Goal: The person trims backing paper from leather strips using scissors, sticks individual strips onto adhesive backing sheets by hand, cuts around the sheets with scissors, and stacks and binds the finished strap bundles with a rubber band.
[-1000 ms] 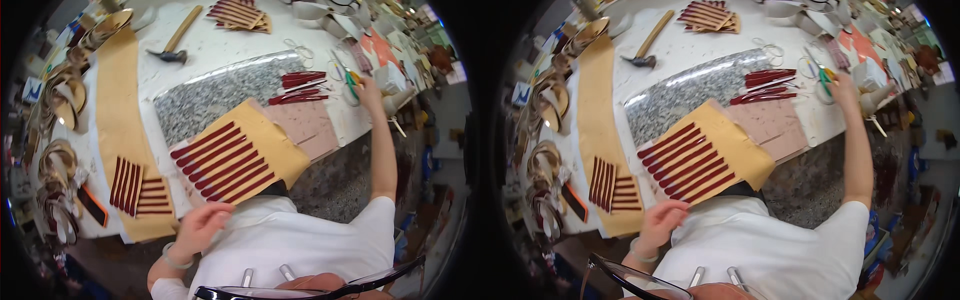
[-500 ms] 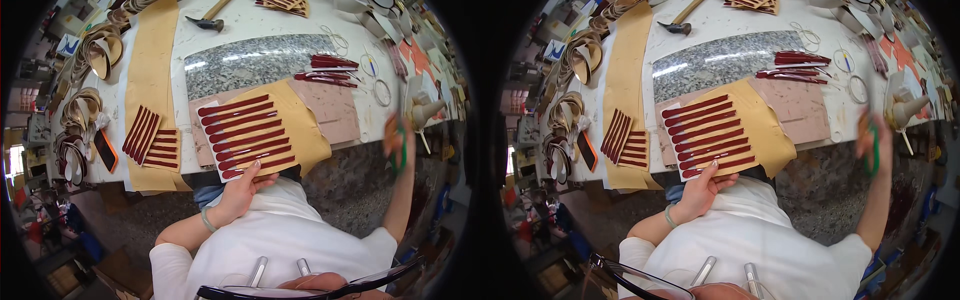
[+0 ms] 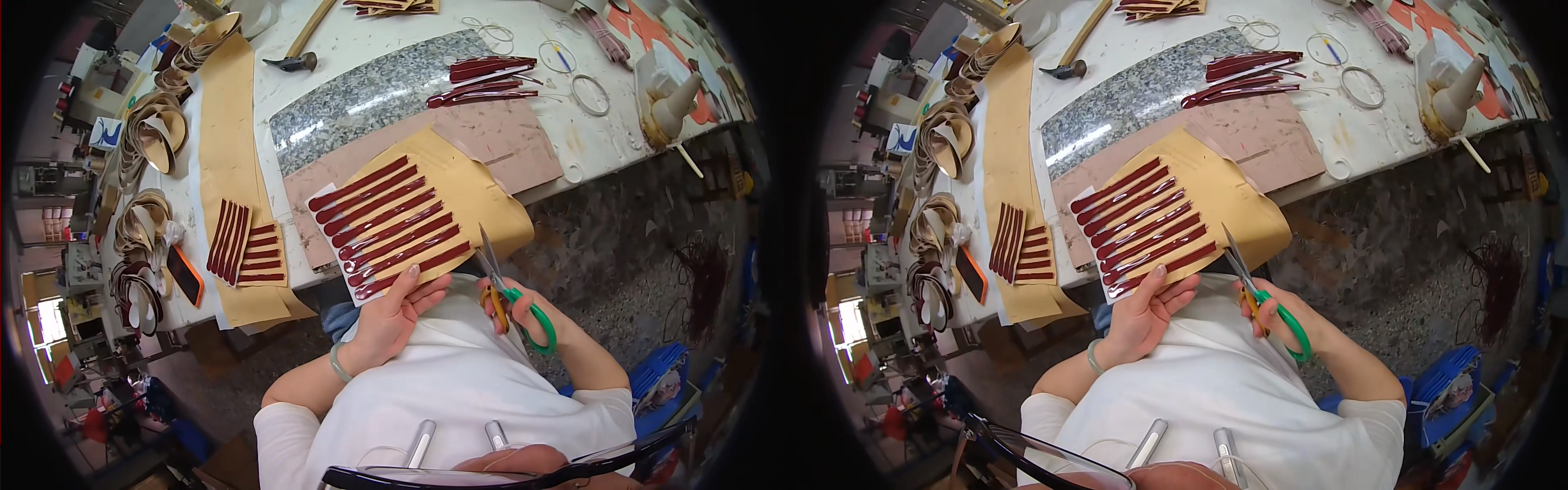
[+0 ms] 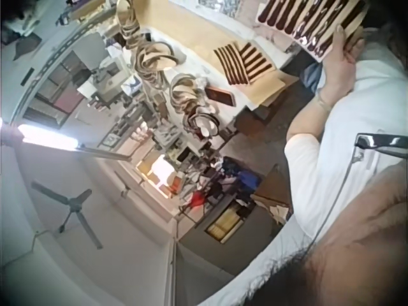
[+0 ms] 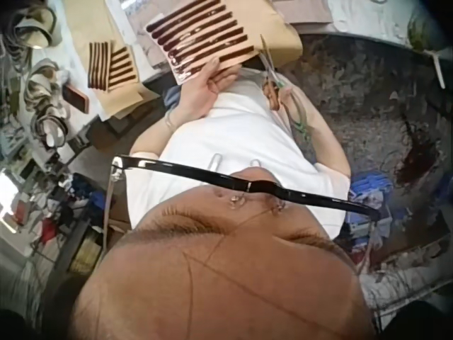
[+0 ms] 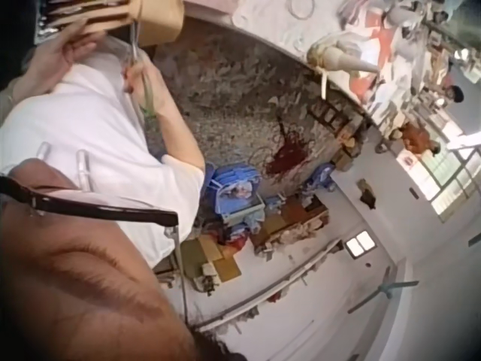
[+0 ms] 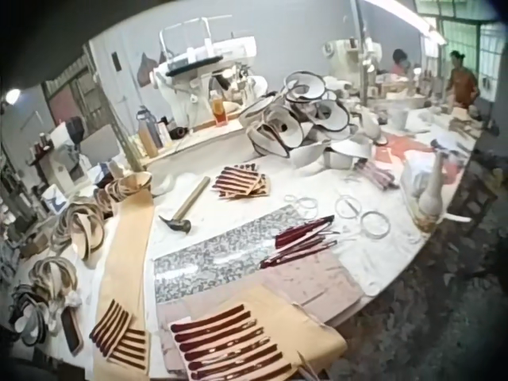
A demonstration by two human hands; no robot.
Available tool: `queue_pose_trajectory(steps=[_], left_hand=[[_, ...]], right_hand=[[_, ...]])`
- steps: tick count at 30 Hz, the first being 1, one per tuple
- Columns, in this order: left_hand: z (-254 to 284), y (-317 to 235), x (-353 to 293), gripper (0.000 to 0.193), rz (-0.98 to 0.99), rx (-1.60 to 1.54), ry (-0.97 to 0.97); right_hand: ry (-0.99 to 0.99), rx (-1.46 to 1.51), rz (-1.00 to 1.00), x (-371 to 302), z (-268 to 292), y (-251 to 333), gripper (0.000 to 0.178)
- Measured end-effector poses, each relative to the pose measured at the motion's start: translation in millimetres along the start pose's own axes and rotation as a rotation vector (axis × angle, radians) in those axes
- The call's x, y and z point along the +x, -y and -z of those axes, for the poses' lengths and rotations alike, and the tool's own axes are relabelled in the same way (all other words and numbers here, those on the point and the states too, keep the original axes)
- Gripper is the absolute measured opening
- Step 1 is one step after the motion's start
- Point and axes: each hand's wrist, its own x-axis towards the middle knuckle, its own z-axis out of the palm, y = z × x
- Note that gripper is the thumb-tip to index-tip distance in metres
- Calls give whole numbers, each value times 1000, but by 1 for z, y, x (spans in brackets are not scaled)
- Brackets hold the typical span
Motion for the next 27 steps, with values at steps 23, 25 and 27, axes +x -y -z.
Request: queue_pose_trajectory(steps=[23,25,27], left_hand=[[21,-3,-22,40,127,193,113],[23,-6,-25,40,128,200,92],[27,-8,-26,40,136,212,78]], right_hand=[[-241,221,30,31,-34,4,73],[-179,173,-63,29,-28,22,74],[-99,129,-145,27,-24,23,76]])
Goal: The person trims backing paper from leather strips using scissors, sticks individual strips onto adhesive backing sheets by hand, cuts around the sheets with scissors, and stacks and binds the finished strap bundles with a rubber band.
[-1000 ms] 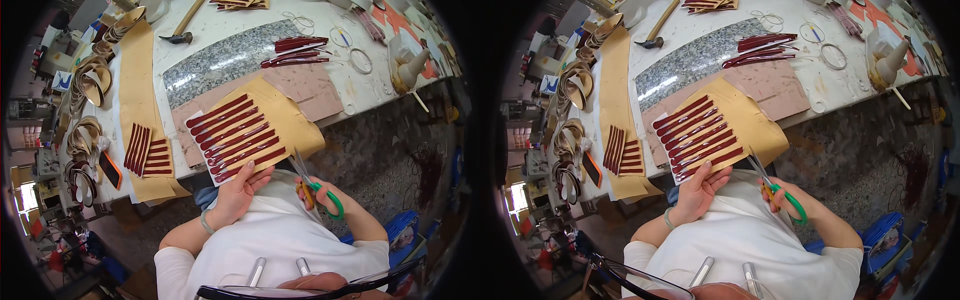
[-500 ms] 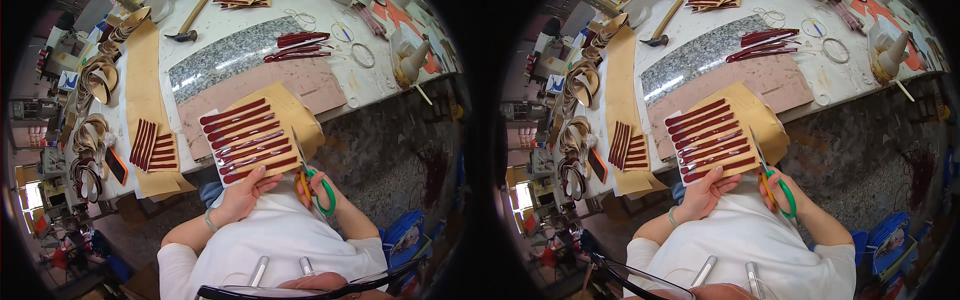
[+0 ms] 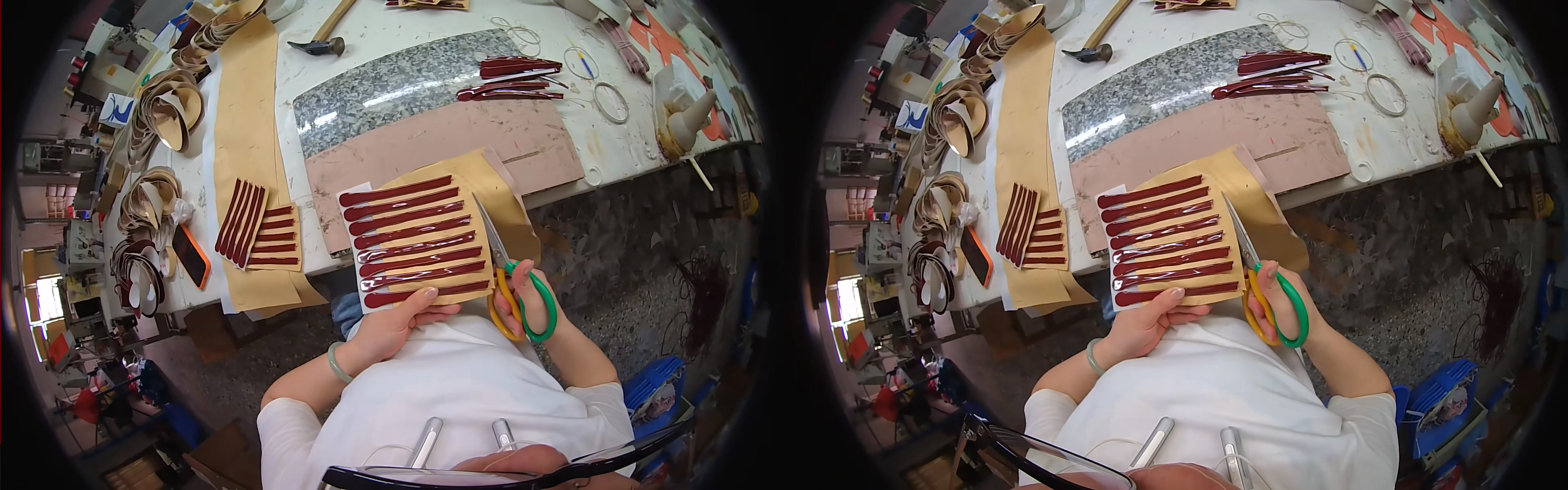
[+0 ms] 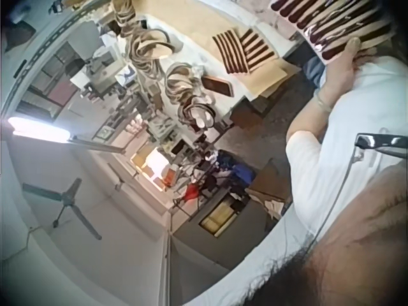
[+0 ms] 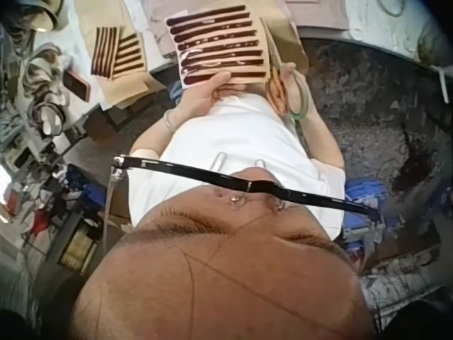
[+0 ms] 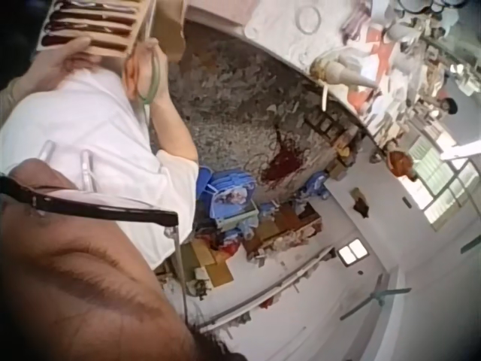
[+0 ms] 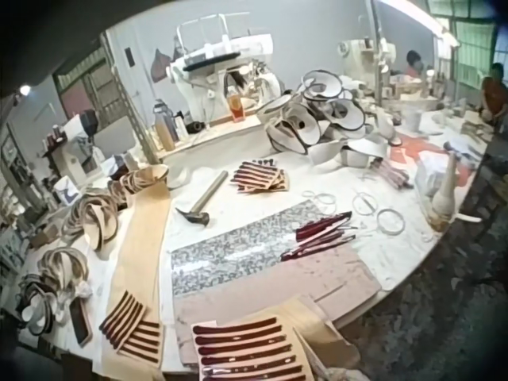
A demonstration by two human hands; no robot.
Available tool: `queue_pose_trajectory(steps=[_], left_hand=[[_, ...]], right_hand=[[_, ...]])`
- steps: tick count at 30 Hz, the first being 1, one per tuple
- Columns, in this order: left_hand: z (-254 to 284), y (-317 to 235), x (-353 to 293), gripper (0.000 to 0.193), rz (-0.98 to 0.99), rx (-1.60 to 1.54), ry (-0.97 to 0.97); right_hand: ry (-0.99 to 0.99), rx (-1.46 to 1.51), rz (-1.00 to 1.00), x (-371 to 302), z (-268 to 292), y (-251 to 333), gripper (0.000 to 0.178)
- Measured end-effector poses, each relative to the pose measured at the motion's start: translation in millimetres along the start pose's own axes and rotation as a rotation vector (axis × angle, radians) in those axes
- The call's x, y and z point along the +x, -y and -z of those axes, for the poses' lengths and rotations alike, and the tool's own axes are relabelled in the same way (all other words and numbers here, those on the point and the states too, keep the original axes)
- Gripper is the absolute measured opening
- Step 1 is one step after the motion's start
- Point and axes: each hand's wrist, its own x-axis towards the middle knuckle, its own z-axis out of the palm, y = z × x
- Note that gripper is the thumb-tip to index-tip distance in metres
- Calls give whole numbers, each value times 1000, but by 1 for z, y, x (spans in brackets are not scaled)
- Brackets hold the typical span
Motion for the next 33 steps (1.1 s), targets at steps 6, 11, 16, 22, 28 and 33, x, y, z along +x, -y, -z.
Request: queue_pose_trajectory(steps=[6,11,16,22,28,33], left_hand=[[7,-1,-5,37,45,123,3],[10,-8,-10,33,84,179,-8],[18,-12,-11,34,-28,116,-38],[32,-2,-3,40,-169,28,-159],[43,-12,-3,35,-476,133,-124],[59,-40,-15,39,-442,37,31]], right_hand=[[-99,30,108,13,-5,5,82],[-96,85,75,16,-1,-5,77],[-127,34,94,19,1,9,81],[-148,-59,81,23,6,8,84],[39,-222,150,21,20,20,90],[79,-516,249,31,19,34,95]])
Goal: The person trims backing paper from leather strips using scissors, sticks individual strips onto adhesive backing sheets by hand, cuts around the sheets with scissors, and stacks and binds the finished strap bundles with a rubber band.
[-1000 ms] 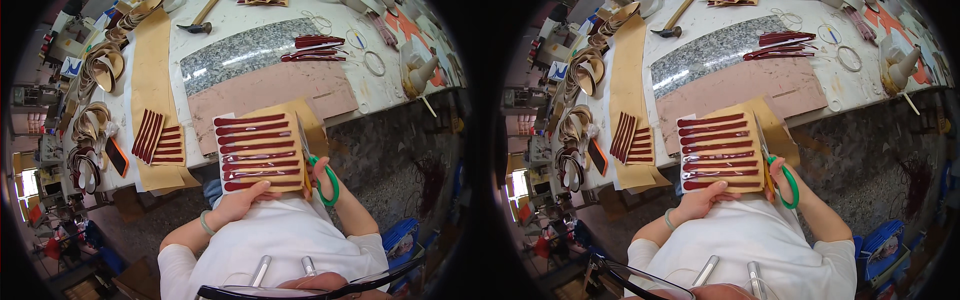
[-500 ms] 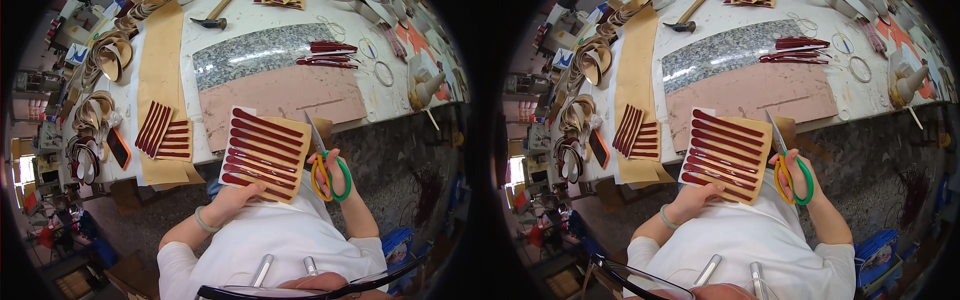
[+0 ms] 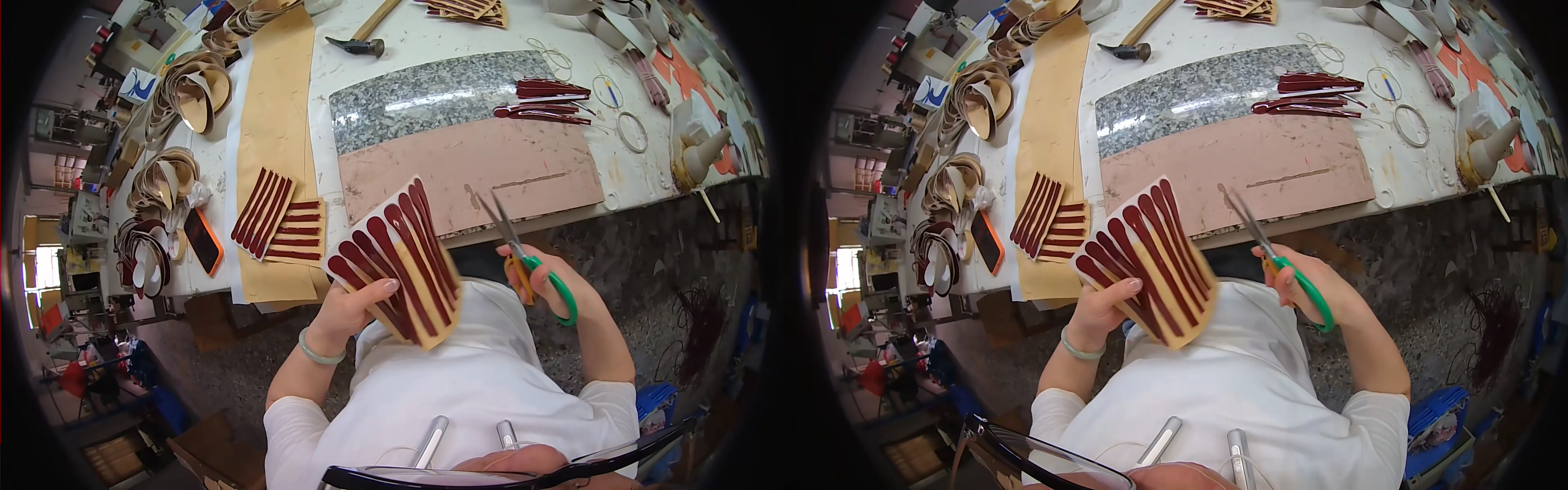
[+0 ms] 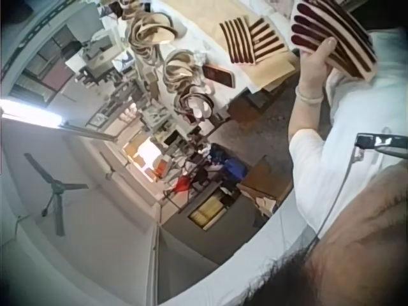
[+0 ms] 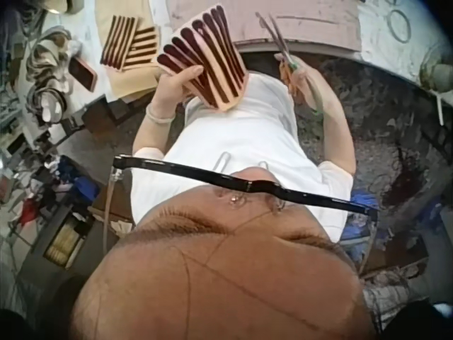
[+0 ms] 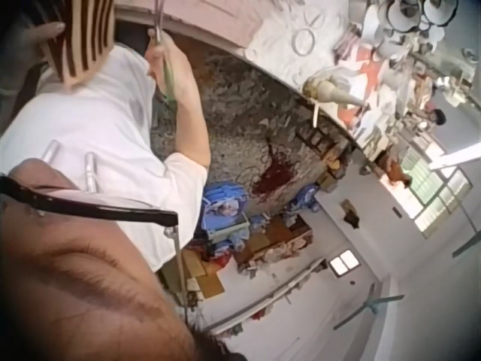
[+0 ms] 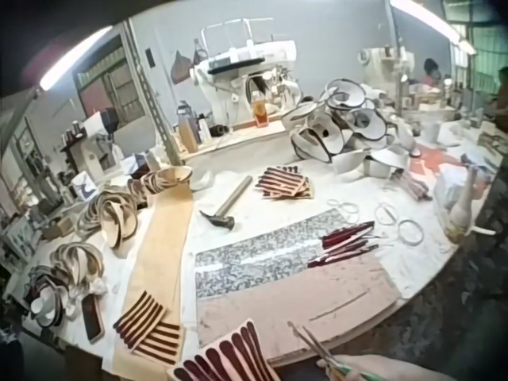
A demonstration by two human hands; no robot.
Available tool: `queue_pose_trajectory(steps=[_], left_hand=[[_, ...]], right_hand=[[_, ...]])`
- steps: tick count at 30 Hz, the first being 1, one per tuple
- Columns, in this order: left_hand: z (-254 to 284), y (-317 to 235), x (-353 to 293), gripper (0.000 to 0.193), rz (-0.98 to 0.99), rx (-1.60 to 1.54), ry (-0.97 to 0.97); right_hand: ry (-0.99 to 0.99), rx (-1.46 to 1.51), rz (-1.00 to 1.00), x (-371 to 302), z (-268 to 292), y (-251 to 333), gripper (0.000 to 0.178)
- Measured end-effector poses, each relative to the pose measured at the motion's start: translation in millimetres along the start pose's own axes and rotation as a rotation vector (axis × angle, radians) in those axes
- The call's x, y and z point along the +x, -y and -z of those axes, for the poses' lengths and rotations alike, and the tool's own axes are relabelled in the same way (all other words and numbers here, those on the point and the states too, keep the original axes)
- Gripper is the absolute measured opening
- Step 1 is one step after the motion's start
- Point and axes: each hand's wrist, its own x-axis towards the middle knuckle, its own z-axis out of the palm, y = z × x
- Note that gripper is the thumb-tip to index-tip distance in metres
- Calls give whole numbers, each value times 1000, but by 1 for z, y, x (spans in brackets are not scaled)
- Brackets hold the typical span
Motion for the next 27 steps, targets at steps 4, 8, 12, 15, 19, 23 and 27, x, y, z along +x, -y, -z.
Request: queue_pose_trajectory(steps=[4,8,12,15,19,23,27], left_hand=[[-3,-5,3,45,20,-122,46],[-4,-13,8,42,74,-184,155],[-14,-28,20,44,155,12,167],[-14,-33,31,43,152,168,86],[-25,-37,34,46,154,249,63],[-29,-17,40,33,89,167,-39],[-18,-4,46,29,-5,68,-205]], right_hand=[[74,4,77,15,-13,-3,93],[-43,425,251,31,-21,-8,76],[-75,639,336,39,-19,24,59],[-255,525,274,41,-18,42,50],[-430,615,319,47,-17,48,49],[-412,409,290,40,8,25,55],[-125,375,-51,-14,14,21,92]])
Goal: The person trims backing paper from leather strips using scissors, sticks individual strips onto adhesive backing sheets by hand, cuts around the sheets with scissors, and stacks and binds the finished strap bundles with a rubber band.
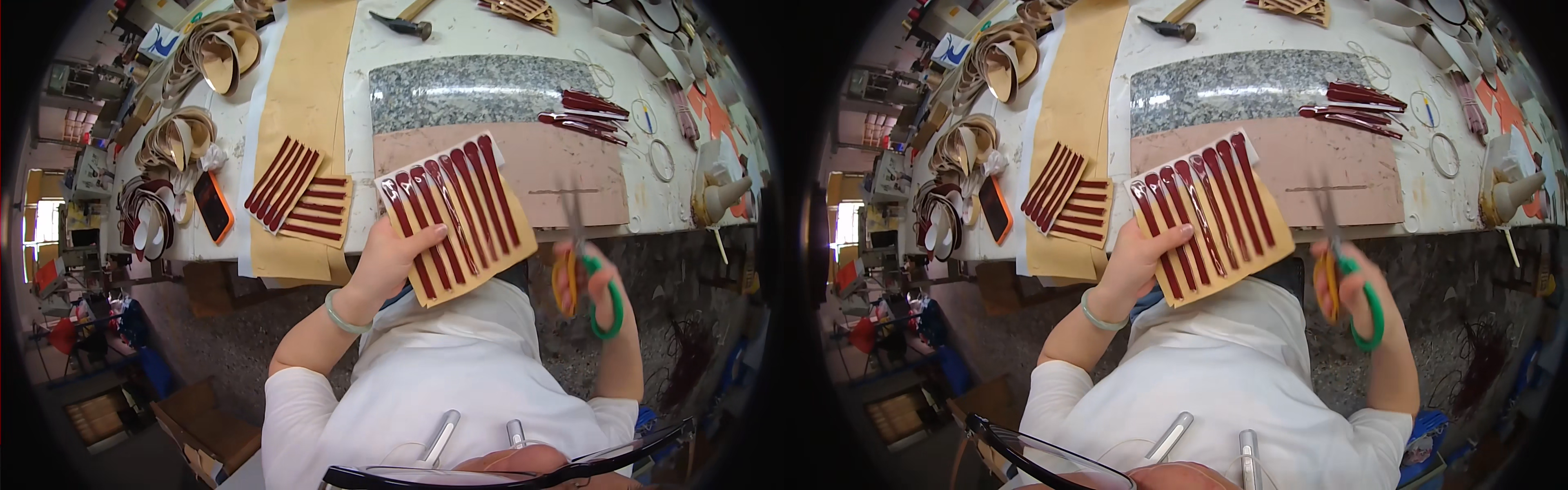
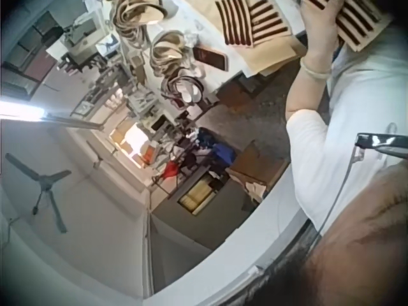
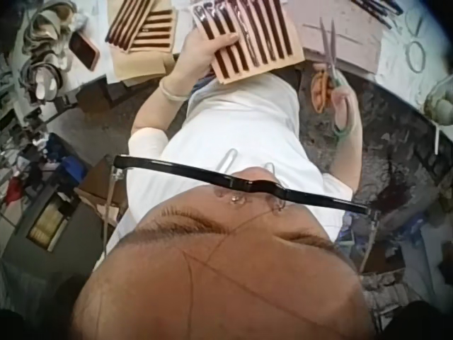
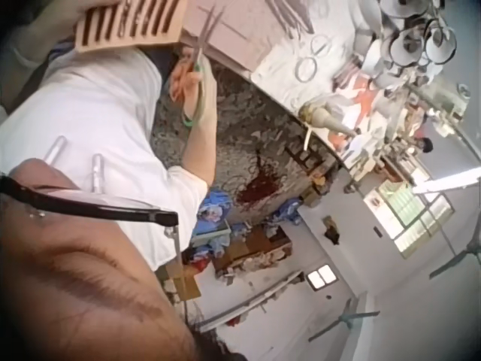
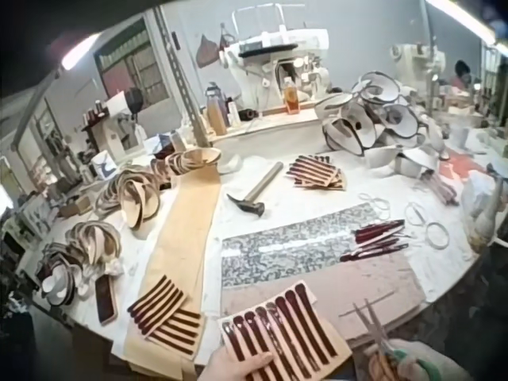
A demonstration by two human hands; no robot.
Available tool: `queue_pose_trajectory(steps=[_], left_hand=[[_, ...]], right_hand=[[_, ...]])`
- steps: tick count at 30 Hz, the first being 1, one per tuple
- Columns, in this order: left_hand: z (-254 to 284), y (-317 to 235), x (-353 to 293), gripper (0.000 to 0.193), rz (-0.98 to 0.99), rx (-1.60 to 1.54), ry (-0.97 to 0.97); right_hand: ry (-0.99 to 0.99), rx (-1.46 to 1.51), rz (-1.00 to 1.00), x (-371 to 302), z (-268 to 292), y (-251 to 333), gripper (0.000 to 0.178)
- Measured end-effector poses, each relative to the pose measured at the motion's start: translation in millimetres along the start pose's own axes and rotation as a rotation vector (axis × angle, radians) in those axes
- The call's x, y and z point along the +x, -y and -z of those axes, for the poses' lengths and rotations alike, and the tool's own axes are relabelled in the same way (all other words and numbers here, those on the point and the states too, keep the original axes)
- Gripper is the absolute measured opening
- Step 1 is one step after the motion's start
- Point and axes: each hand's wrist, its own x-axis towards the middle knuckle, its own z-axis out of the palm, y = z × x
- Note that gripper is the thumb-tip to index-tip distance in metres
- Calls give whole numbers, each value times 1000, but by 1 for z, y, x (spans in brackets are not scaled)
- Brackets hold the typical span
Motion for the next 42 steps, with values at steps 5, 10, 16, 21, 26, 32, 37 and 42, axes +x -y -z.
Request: queue_pose_trajectory(steps=[5,10,16,21,26,32,37,42], left_hand=[[-4,6,-5,32,-9,-78,-100],[-16,19,-16,33,-35,-52,-138],[-25,34,-28,33,-19,-8,-149],[-30,38,-28,34,-41,-25,-162],[-29,38,-28,32,-41,-16,-161],[-28,37,-26,31,-12,14,-103],[-31,38,-31,33,10,89,-82],[-30,39,-31,33,27,149,-27]], right_hand=[[332,-153,-416,-46,2,-16,81],[391,-292,-304,-29,-15,-25,86],[414,-451,-167,-18,-20,-27,56],[404,-481,-136,-23,-19,-30,54],[346,-386,-194,-23,-25,-20,57],[293,-354,-100,-24,-27,-31,54],[304,-334,-203,-18,-32,-20,58],[267,-263,-184,-17,-32,-41,59]])
